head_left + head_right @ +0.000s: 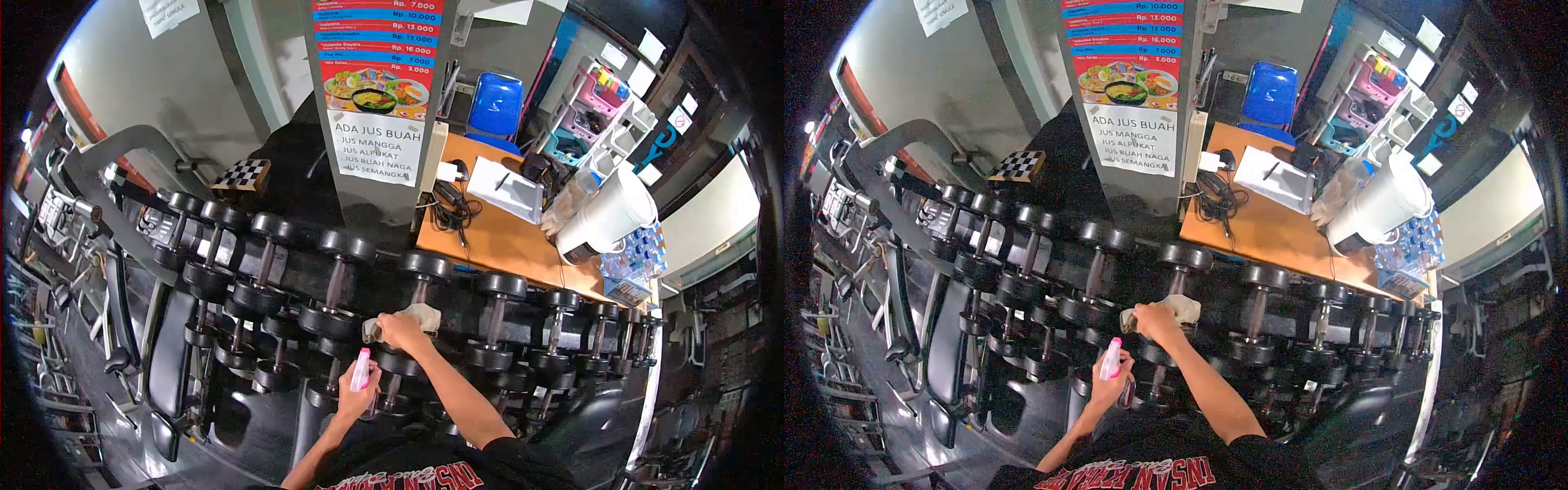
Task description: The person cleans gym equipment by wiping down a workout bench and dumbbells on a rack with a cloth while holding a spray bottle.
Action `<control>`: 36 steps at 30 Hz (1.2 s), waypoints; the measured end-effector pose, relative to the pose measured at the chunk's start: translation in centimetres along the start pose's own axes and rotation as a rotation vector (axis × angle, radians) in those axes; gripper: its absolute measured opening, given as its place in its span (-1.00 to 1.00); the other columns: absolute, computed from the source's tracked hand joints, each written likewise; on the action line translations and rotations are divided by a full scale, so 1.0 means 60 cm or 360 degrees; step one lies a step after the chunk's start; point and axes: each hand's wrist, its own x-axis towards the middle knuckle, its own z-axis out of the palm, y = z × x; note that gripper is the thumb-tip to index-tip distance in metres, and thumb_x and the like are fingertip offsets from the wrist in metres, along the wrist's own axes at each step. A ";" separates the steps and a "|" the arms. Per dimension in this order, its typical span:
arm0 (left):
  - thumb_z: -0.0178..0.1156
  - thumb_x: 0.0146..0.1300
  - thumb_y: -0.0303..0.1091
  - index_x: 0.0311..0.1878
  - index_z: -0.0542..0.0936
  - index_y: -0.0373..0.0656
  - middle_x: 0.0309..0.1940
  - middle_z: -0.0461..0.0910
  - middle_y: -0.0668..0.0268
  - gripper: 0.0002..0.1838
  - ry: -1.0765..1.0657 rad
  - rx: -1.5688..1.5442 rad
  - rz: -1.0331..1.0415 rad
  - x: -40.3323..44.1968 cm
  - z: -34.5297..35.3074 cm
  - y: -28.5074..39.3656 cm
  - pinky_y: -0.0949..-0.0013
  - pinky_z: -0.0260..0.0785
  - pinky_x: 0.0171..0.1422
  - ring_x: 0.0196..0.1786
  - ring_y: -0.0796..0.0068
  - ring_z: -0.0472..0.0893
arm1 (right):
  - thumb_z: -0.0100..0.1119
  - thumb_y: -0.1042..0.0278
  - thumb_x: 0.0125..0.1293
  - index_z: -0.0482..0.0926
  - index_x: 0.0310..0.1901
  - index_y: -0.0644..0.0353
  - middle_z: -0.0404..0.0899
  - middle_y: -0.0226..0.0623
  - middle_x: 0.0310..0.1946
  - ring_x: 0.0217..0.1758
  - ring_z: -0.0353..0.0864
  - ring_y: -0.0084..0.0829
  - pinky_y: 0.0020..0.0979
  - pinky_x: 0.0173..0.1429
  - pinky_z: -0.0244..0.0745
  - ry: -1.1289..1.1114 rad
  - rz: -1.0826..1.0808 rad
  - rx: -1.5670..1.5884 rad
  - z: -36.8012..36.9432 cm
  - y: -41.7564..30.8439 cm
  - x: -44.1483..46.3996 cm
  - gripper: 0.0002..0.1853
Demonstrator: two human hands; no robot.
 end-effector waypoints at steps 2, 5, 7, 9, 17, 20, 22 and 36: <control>0.20 0.23 -0.49 -0.18 0.52 -0.30 -0.50 0.54 0.33 -0.86 0.0018 0.0012 0.0034 0.000 -0.001 -0.003 0.51 0.39 -0.48 -0.56 0.64 0.52 | -0.03 0.14 0.34 0.50 -0.26 0.19 0.61 0.01 -0.34 -0.19 0.60 0.05 0.01 -0.14 0.47 -0.0023 0.0028 -0.0057 -0.009 -0.007 -0.005 -0.73; 0.20 0.22 -0.49 -0.18 0.52 -0.30 -0.50 0.55 0.33 -0.86 0.0038 0.0005 0.0037 -0.007 -0.011 -0.007 0.51 0.39 -0.49 -0.57 0.64 0.53 | -0.04 0.25 0.33 0.50 -0.09 0.20 0.59 0.09 -0.17 -0.10 0.59 0.05 -0.02 -0.06 0.48 -0.0181 0.0060 0.0109 -0.060 0.005 -0.047 -0.75; 0.20 0.22 -0.49 -0.18 0.52 -0.30 -0.50 0.55 0.33 -0.86 0.0051 -0.0019 0.0010 -0.011 -0.015 -0.009 0.51 0.39 -0.49 -0.57 0.64 0.53 | -0.05 0.30 0.33 0.49 -0.04 0.19 0.58 0.09 -0.16 -0.09 0.58 0.05 -0.05 -0.05 0.47 -0.0085 -0.0073 0.0293 -0.077 0.030 -0.091 -0.75; 0.20 0.22 -0.49 -0.18 0.52 -0.30 -0.49 0.56 0.32 -0.86 0.0053 0.0039 0.0090 -0.013 -0.022 -0.008 0.52 0.39 -0.50 -0.56 0.64 0.54 | -0.06 0.35 0.33 0.48 0.01 0.18 0.58 0.09 -0.15 -0.08 0.57 0.06 -0.09 -0.03 0.46 0.0015 -0.0202 0.0478 -0.075 0.073 -0.124 -0.73; 0.21 0.23 -0.47 -0.16 0.51 -0.30 -0.46 0.57 0.32 -0.84 0.0052 -0.0078 -0.0017 -0.021 -0.023 -0.019 0.53 0.38 -0.50 -0.56 0.65 0.53 | -0.06 0.35 0.35 0.53 -0.10 0.22 0.59 0.08 -0.21 -0.10 0.56 0.08 -0.13 -0.09 0.43 -0.0017 0.0575 0.0528 -0.054 0.157 -0.134 -0.79; 0.22 0.24 -0.46 -0.15 0.51 -0.29 -0.46 0.57 0.32 -0.83 0.0033 -0.0040 -0.0007 -0.027 -0.021 -0.009 0.53 0.38 -0.49 -0.56 0.64 0.54 | -0.04 0.29 0.36 0.52 -0.11 0.23 0.58 0.10 -0.25 -0.10 0.51 0.14 -0.11 -0.10 0.42 0.0148 0.0623 0.0358 -0.037 0.132 -0.118 -0.77; 0.22 0.24 -0.45 -0.14 0.51 -0.29 -0.46 0.57 0.32 -0.83 0.0035 -0.0028 0.0002 -0.033 -0.019 -0.009 0.53 0.38 -0.49 -0.56 0.64 0.54 | -0.11 0.25 0.41 0.51 -0.18 0.19 0.59 -0.01 -0.37 -0.27 0.56 -0.01 -0.11 -0.17 0.38 -0.0031 0.0593 0.0361 -0.061 0.123 -0.124 -0.77; 0.20 0.22 -0.50 -0.17 0.51 -0.31 -0.50 0.56 0.32 -0.85 0.0092 -0.0030 0.0068 -0.055 -0.011 -0.009 0.51 0.38 -0.50 -0.57 0.64 0.53 | -0.05 0.17 0.28 0.61 -0.24 0.16 0.63 0.03 -0.26 -0.15 0.62 0.05 -0.01 -0.08 0.52 0.0038 0.0153 0.0011 -0.027 -0.022 0.028 -0.70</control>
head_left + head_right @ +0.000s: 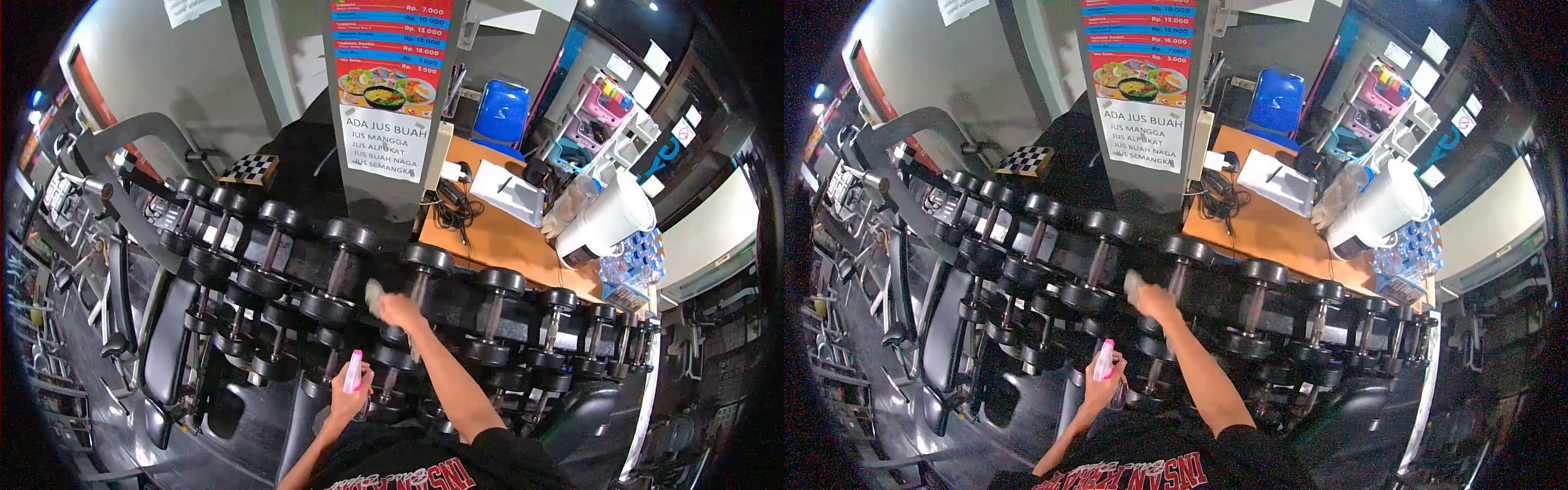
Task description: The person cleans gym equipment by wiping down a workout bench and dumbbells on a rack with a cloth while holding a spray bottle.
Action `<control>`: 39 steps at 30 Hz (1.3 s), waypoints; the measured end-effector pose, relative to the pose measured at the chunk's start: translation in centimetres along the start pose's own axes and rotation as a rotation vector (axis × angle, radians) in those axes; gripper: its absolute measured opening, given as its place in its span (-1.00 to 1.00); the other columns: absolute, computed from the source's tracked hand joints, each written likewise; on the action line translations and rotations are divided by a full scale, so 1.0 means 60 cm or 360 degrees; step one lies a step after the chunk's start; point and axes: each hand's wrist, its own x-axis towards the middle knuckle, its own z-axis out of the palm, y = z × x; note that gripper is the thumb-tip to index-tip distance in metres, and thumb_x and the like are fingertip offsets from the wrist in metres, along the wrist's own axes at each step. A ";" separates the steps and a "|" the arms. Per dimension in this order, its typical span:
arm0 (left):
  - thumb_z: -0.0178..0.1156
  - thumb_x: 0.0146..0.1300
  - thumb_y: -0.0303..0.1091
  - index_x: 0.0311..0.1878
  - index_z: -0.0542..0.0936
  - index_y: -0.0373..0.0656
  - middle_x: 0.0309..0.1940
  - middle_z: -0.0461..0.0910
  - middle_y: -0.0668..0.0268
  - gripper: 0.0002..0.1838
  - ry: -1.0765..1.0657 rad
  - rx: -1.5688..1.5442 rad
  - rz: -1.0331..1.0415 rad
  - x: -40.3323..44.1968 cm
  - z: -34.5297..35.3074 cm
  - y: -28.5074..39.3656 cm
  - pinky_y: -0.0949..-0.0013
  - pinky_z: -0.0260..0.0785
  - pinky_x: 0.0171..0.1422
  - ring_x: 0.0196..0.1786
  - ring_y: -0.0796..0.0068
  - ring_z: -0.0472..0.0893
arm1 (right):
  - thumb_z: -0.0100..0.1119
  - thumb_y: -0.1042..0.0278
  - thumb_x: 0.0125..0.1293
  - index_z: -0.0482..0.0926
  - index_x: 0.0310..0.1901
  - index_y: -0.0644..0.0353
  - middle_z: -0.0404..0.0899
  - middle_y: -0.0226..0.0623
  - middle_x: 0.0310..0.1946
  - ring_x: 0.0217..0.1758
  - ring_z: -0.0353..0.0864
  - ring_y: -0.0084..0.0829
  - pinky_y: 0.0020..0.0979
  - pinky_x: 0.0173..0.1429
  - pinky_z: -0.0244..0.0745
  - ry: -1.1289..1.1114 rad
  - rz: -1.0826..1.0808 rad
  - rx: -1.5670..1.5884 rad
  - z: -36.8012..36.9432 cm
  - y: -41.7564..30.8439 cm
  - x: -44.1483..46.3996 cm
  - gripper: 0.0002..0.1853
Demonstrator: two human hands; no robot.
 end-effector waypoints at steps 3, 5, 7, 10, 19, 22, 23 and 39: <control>0.21 0.22 -0.50 -0.17 0.51 -0.31 -0.52 0.56 0.32 -0.85 0.0023 -0.0004 -0.0020 -0.009 -0.006 -0.007 0.51 0.39 -0.50 -0.58 0.63 0.53 | 0.00 0.13 0.23 0.66 -0.16 0.13 0.63 0.00 -0.14 -0.06 0.63 -0.01 -0.06 0.00 0.54 -0.0263 0.0126 -0.0146 0.019 -0.002 0.013 -0.67; 0.20 0.22 -0.50 -0.17 0.51 -0.31 -0.53 0.56 0.32 -0.85 0.0034 -0.0006 -0.0025 -0.015 -0.009 -0.012 0.50 0.39 -0.50 -0.58 0.63 0.54 | 0.02 0.13 0.21 0.67 -0.12 0.12 0.61 0.00 -0.07 0.00 0.62 -0.05 -0.06 0.02 0.54 -0.0353 0.0162 -0.0202 0.022 -0.004 0.010 -0.66; 0.20 0.22 -0.50 -0.17 0.51 -0.31 -0.53 0.56 0.32 -0.85 0.0045 -0.0005 -0.0021 -0.016 -0.013 -0.013 0.50 0.39 -0.50 -0.58 0.63 0.54 | 0.02 0.14 0.26 0.63 -0.15 0.13 0.63 -0.06 -0.14 -0.04 0.62 -0.06 -0.06 0.01 0.53 -0.0218 0.0065 -0.0161 0.025 0.014 -0.001 -0.69; 0.21 0.22 -0.49 -0.18 0.51 -0.31 -0.52 0.56 0.32 -0.85 0.0042 0.0031 -0.0035 -0.020 -0.017 -0.015 0.50 0.39 -0.50 -0.58 0.63 0.54 | -0.02 0.17 0.34 0.56 -0.21 0.16 0.64 -0.11 -0.23 -0.12 0.62 -0.06 -0.05 -0.05 0.51 -0.0086 -0.0002 -0.0083 -0.030 0.005 -0.064 -0.74; 0.21 0.22 -0.48 -0.18 0.51 -0.30 -0.51 0.56 0.34 -0.86 0.0005 -0.0038 -0.0064 -0.003 -0.025 -0.023 0.52 0.38 -0.50 -0.57 0.64 0.54 | 0.03 0.75 0.01 0.53 -0.02 0.26 0.48 -0.19 0.14 0.27 0.35 -0.02 -0.13 0.25 0.38 0.1041 -0.0459 0.0244 0.065 0.072 -0.217 -0.56; 0.21 0.22 -0.48 -0.19 0.51 -0.29 -0.51 0.56 0.34 -0.86 0.0010 -0.0079 -0.0050 -0.002 -0.024 -0.015 0.52 0.38 -0.49 -0.57 0.65 0.53 | 0.04 0.76 -0.03 0.51 0.00 0.29 0.46 -0.16 0.17 0.28 0.35 -0.04 -0.15 0.31 0.34 0.1205 -0.0140 0.0399 0.111 0.083 -0.237 -0.54; 0.21 0.22 -0.48 -0.19 0.51 -0.29 -0.52 0.55 0.35 -0.86 0.0007 -0.0055 -0.0060 -0.003 -0.025 -0.012 0.52 0.38 -0.49 -0.57 0.65 0.53 | 0.10 0.71 -0.01 0.50 -0.01 0.27 0.44 -0.12 0.18 0.27 0.38 -0.08 -0.11 0.32 0.31 0.1340 -0.0192 0.0413 0.124 0.088 -0.235 -0.57; 0.20 0.24 -0.49 -0.16 0.50 -0.31 -0.45 0.55 0.32 -0.85 0.0085 -0.0026 0.0036 -0.022 -0.051 0.000 0.52 0.37 -0.49 -0.56 0.62 0.54 | 0.06 0.32 0.21 0.69 -0.10 0.04 0.58 -0.30 0.00 0.17 0.41 -0.34 -0.21 0.27 0.16 -0.0343 -0.0373 -0.1627 0.135 -0.098 -0.053 -0.72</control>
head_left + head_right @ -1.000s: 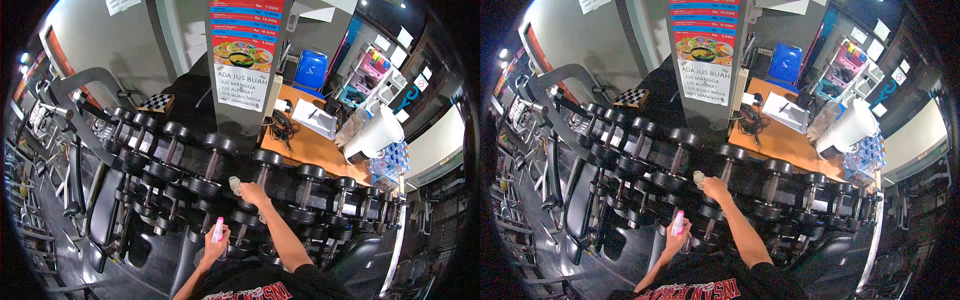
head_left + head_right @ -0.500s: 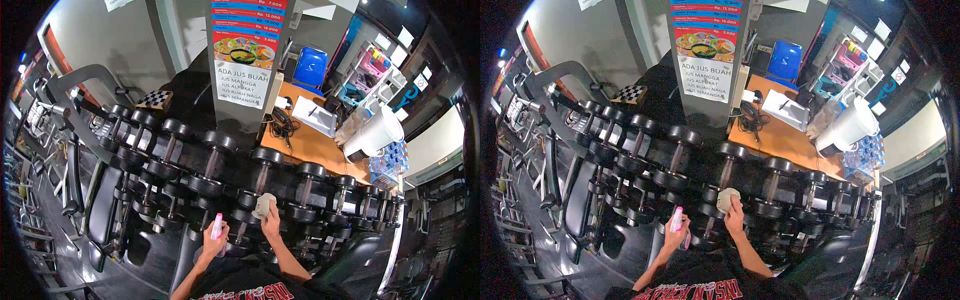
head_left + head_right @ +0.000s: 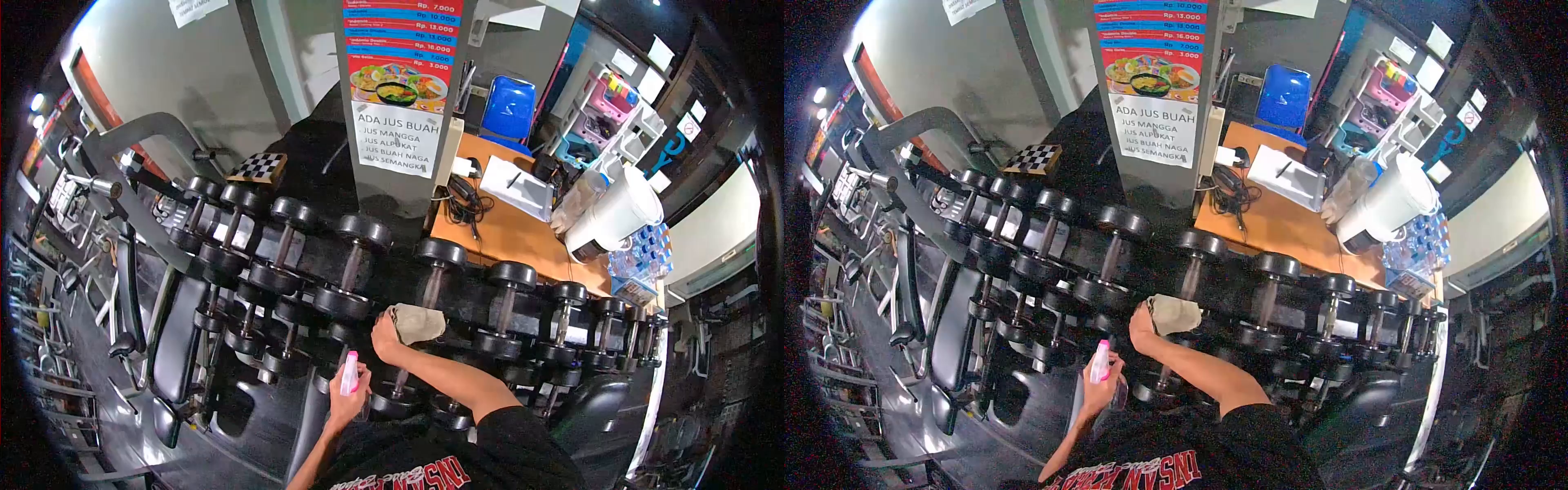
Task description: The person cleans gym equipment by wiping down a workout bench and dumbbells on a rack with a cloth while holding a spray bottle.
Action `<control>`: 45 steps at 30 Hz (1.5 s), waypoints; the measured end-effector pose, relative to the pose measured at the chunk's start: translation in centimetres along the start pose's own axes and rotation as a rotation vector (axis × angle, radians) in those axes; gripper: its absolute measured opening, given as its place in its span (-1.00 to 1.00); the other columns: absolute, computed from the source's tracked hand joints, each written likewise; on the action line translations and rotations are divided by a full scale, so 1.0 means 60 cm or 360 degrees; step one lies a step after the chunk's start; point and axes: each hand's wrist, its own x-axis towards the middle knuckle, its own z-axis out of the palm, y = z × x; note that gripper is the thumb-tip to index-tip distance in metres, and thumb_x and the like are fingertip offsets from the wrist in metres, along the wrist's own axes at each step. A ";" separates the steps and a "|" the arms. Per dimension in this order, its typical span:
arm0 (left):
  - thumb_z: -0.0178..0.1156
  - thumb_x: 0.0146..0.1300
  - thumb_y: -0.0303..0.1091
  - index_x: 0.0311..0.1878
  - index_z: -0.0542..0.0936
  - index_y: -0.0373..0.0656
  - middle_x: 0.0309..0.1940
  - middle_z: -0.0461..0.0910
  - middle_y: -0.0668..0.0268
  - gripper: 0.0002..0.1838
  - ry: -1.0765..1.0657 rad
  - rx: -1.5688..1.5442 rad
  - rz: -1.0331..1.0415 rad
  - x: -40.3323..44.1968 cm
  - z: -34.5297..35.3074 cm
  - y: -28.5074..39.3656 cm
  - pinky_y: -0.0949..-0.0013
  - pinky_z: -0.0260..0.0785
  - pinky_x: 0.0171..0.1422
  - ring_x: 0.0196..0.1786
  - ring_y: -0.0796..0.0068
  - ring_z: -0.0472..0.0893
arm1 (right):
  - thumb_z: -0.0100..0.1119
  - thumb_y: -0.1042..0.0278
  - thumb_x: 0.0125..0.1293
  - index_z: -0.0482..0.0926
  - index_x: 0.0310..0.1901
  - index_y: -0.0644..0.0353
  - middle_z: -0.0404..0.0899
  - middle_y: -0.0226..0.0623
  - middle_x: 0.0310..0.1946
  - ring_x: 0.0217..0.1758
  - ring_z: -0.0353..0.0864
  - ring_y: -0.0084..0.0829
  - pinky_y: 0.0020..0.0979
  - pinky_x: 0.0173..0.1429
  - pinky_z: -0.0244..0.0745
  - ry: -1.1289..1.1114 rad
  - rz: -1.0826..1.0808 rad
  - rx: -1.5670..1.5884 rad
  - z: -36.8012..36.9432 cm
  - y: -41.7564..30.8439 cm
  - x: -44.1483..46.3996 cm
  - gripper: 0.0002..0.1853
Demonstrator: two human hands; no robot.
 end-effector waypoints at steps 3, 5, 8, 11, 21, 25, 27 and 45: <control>0.20 0.23 -0.50 -0.16 0.51 -0.31 -0.43 0.55 0.31 -0.86 0.0062 -0.0151 -0.0135 -0.008 -0.010 0.007 0.51 0.38 -0.48 -0.55 0.62 0.54 | 0.06 0.30 0.19 0.70 -0.15 0.06 0.58 -0.33 0.00 0.19 0.40 -0.30 -0.22 0.27 0.19 0.0078 -0.0049 0.0059 -0.004 0.016 -0.031 -0.73; 0.20 0.22 -0.51 -0.16 0.51 -0.30 -0.45 0.55 0.32 -0.85 0.0077 -0.0106 -0.0155 -0.008 -0.014 0.002 0.51 0.38 -0.49 -0.55 0.63 0.54 | 0.09 0.32 0.14 0.69 -0.18 0.07 0.58 -0.33 -0.02 0.19 0.40 -0.29 -0.21 0.27 0.20 0.0394 -0.0060 0.0207 0.019 0.032 -0.063 -0.75; 0.21 0.22 -0.51 -0.16 0.51 -0.30 -0.49 0.55 0.33 -0.85 0.0050 0.0028 -0.0121 -0.002 -0.016 -0.006 0.52 0.38 -0.50 -0.57 0.63 0.54 | 0.14 0.38 0.04 0.63 -0.23 0.11 0.57 -0.30 -0.07 0.18 0.41 -0.26 -0.16 0.28 0.24 0.1070 -0.0096 0.0602 0.028 0.076 -0.131 -0.78; 0.22 0.22 -0.50 -0.17 0.52 -0.30 -0.52 0.55 0.35 -0.85 -0.0006 0.0025 -0.0068 0.002 -0.010 -0.003 0.53 0.37 -0.52 -0.59 0.63 0.54 | 0.15 0.43 0.07 0.56 -0.17 0.16 0.54 -0.26 -0.10 0.10 0.45 -0.23 -0.20 0.20 0.30 0.1532 0.0058 0.0985 0.068 0.103 -0.185 -0.76; 0.21 0.20 -0.51 -0.19 0.52 -0.31 -0.50 0.57 0.33 -0.86 -0.0121 0.0064 -0.0048 -0.007 0.001 -0.010 0.53 0.36 -0.51 -0.58 0.62 0.56 | -0.18 0.25 0.50 0.46 -0.07 0.35 0.49 -0.22 -0.36 -0.34 0.38 -0.44 -0.35 -0.17 0.33 0.1813 0.1658 0.3026 0.180 -0.012 -0.161 -0.69; 0.22 0.21 -0.49 -0.19 0.53 -0.32 -0.45 0.60 0.27 -0.85 -0.0060 0.0097 -0.0072 -0.003 -0.004 -0.014 0.50 0.40 -0.50 -0.56 0.60 0.58 | 0.09 0.47 0.22 0.54 -0.14 0.23 0.56 -0.13 -0.05 0.04 0.51 -0.26 -0.15 0.18 0.33 0.1926 0.1039 0.1514 0.092 0.039 -0.170 -0.82; 0.22 0.20 -0.49 -0.19 0.53 -0.33 -0.44 0.60 0.26 -0.84 -0.0083 0.0090 -0.0053 -0.001 -0.010 -0.019 0.51 0.41 -0.49 -0.57 0.60 0.58 | 0.12 0.46 0.12 0.57 -0.17 0.15 0.53 -0.11 0.06 0.23 0.42 -0.20 -0.05 0.36 0.17 0.1602 0.0609 0.1210 0.021 0.060 -0.160 -0.79; 0.23 0.22 -0.46 -0.10 0.51 -0.31 -0.42 0.58 0.32 -0.78 -0.0540 0.0133 -0.0082 0.042 -0.113 0.000 0.52 0.41 -0.47 -0.54 0.63 0.55 | 0.02 0.38 0.18 0.63 -0.13 -0.01 0.56 -0.38 0.04 0.32 0.34 -0.34 -0.17 0.41 0.13 0.1325 0.0301 0.0800 0.039 0.067 -0.153 -0.74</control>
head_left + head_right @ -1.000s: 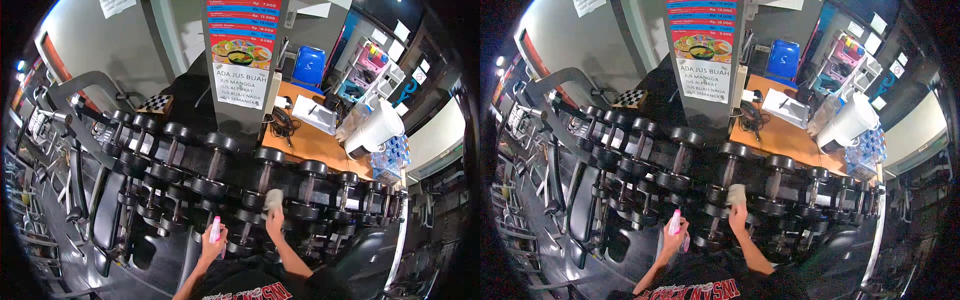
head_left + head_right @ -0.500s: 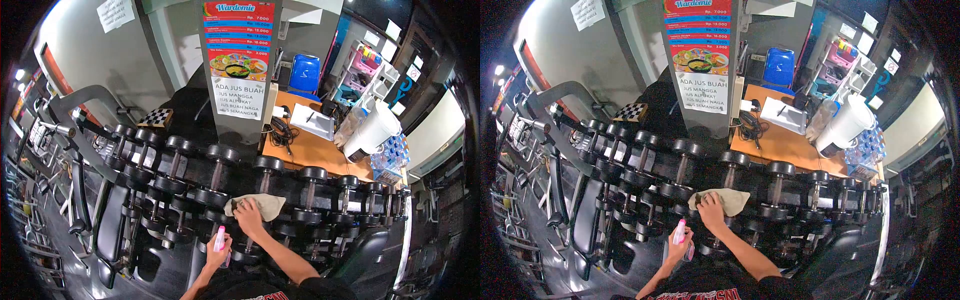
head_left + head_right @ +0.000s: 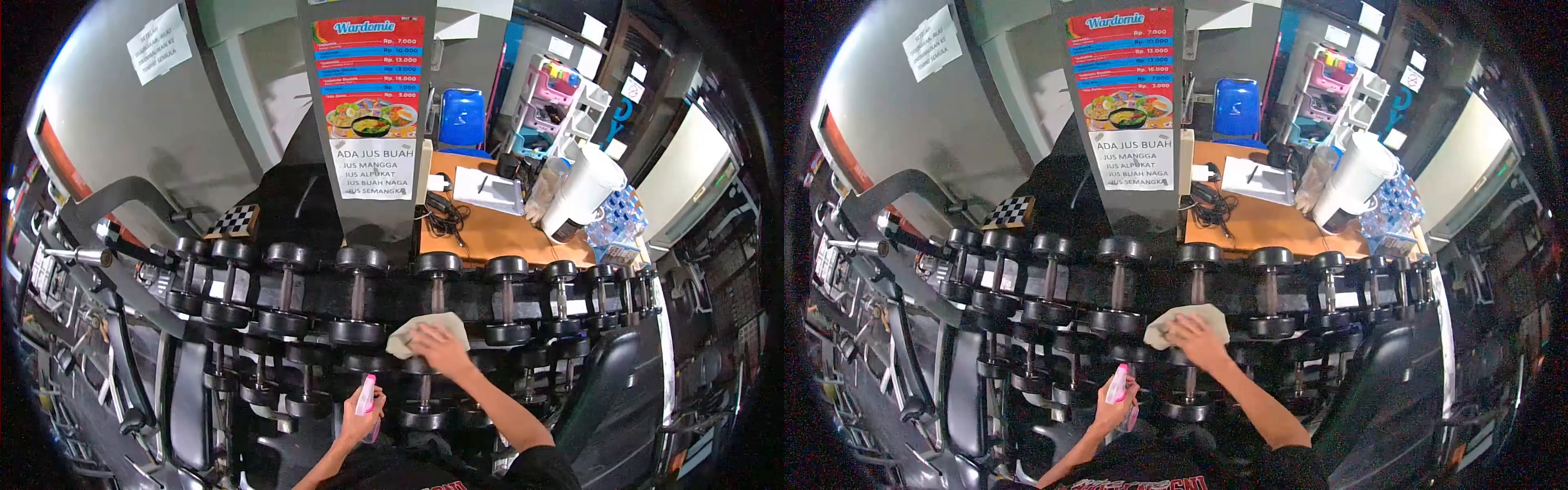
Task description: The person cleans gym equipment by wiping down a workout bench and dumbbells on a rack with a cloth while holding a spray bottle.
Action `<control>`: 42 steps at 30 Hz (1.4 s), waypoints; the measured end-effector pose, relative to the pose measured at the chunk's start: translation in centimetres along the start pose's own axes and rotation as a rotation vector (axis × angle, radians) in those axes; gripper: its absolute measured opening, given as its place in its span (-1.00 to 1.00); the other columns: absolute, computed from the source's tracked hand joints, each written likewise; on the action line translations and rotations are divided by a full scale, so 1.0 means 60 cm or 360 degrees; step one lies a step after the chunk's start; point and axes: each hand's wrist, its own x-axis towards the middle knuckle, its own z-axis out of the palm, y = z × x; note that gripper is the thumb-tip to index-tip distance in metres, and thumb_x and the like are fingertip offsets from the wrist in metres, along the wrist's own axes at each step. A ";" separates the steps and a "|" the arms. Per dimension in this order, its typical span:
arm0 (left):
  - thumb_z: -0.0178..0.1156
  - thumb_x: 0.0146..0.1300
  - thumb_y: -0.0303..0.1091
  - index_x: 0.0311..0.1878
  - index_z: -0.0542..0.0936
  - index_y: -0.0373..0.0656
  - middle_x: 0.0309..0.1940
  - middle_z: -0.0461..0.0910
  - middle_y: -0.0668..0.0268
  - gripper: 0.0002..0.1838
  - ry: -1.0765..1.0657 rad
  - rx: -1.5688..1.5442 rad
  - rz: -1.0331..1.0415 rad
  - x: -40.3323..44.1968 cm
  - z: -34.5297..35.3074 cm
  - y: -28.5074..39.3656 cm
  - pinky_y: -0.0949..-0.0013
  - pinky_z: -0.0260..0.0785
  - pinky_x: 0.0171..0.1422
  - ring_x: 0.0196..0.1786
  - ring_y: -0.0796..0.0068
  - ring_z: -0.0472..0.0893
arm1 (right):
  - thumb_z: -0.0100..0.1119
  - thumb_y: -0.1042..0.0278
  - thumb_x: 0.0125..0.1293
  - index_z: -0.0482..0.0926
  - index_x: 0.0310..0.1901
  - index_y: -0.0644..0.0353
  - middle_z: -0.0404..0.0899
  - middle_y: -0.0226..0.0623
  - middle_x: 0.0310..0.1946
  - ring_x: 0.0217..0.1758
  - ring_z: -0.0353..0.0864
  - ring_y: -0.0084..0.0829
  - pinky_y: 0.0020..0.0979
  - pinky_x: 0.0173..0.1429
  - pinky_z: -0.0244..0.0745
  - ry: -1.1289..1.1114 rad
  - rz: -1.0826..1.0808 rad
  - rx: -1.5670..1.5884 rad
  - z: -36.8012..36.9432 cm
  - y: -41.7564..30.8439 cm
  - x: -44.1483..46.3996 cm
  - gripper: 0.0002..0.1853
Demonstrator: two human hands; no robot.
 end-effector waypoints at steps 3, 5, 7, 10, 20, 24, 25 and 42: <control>0.23 0.23 -0.43 -0.12 0.51 -0.30 -0.44 0.58 0.32 -0.79 -0.0101 0.0099 0.0069 0.011 -0.035 0.006 0.51 0.41 -0.46 -0.54 0.63 0.55 | 0.08 0.59 0.05 0.62 -0.18 0.15 0.49 -0.31 0.15 0.27 0.41 -0.21 -0.10 0.35 0.28 0.0396 0.0506 0.0227 0.015 0.014 -0.051 -0.72; 0.24 0.22 -0.40 -0.14 0.51 -0.29 -0.46 0.56 0.34 -0.79 -0.0161 0.0037 0.0004 0.013 -0.051 0.016 0.51 0.42 -0.44 -0.53 0.64 0.55 | 0.01 0.56 0.24 0.55 -0.07 0.29 0.54 -0.07 0.02 0.13 0.48 -0.04 -0.18 0.21 0.35 0.0753 0.1170 0.0651 0.055 0.004 -0.080 -0.76; 0.24 0.23 -0.39 -0.14 0.51 -0.28 -0.47 0.56 0.35 -0.79 -0.0195 0.0053 0.0007 0.020 -0.066 0.020 0.52 0.41 -0.44 -0.53 0.65 0.54 | -0.07 0.48 0.36 0.50 -0.01 0.35 0.55 0.05 -0.06 0.00 0.52 0.02 -0.26 0.07 0.38 0.0978 0.1846 0.0953 0.067 -0.012 -0.075 -0.75; 0.25 0.23 -0.38 -0.15 0.52 -0.27 -0.49 0.55 0.37 -0.79 -0.0221 0.0031 -0.0029 0.024 -0.075 0.024 0.52 0.41 -0.43 -0.52 0.66 0.54 | -0.18 0.25 0.50 0.35 0.23 0.34 0.53 -0.19 -0.12 -0.19 0.45 -0.39 -0.37 -0.12 0.33 0.1106 0.2271 0.1181 0.135 -0.010 -0.100 -0.59; 0.24 0.24 -0.44 -0.15 0.50 -0.30 -0.48 0.55 0.37 -0.81 -0.0209 -0.0087 -0.0114 0.032 -0.067 0.009 0.55 0.40 -0.44 -0.52 0.67 0.53 | -0.26 -0.12 0.44 0.45 0.04 -0.03 0.49 -0.38 -0.01 0.05 0.47 -0.28 -0.06 0.09 0.42 0.1640 0.2698 0.3629 0.283 -0.027 -0.115 -0.58; 0.25 0.23 -0.44 -0.14 0.50 -0.31 -0.46 0.55 0.36 -0.80 -0.0220 -0.0051 -0.0041 0.032 -0.059 0.017 0.54 0.41 -0.43 -0.51 0.67 0.53 | -0.12 -0.12 0.34 0.54 -0.06 -0.03 0.56 -0.38 -0.06 -0.09 0.56 -0.29 -0.12 -0.04 0.49 0.0856 0.2341 0.2251 0.323 0.001 -0.134 -0.60; 0.25 0.23 -0.44 -0.14 0.50 -0.31 -0.46 0.55 0.36 -0.80 -0.0215 -0.0048 -0.0049 0.028 -0.058 0.012 0.54 0.41 -0.43 -0.51 0.67 0.53 | -0.11 -0.11 0.34 0.51 -0.03 -0.01 0.55 -0.38 -0.04 -0.07 0.55 -0.29 -0.13 -0.02 0.49 0.1327 0.2703 0.2802 0.285 0.002 -0.100 -0.59; 0.23 0.22 -0.48 -0.15 0.51 -0.29 -0.47 0.55 0.34 -0.83 0.0090 -0.0088 -0.0021 -0.027 0.031 -0.002 0.53 0.40 -0.46 -0.54 0.65 0.54 | -0.23 0.07 0.47 0.42 0.16 0.06 0.47 -0.25 0.13 0.21 0.42 -0.16 -0.04 0.31 0.29 0.1444 0.2629 0.3573 0.094 -0.080 -0.162 -0.61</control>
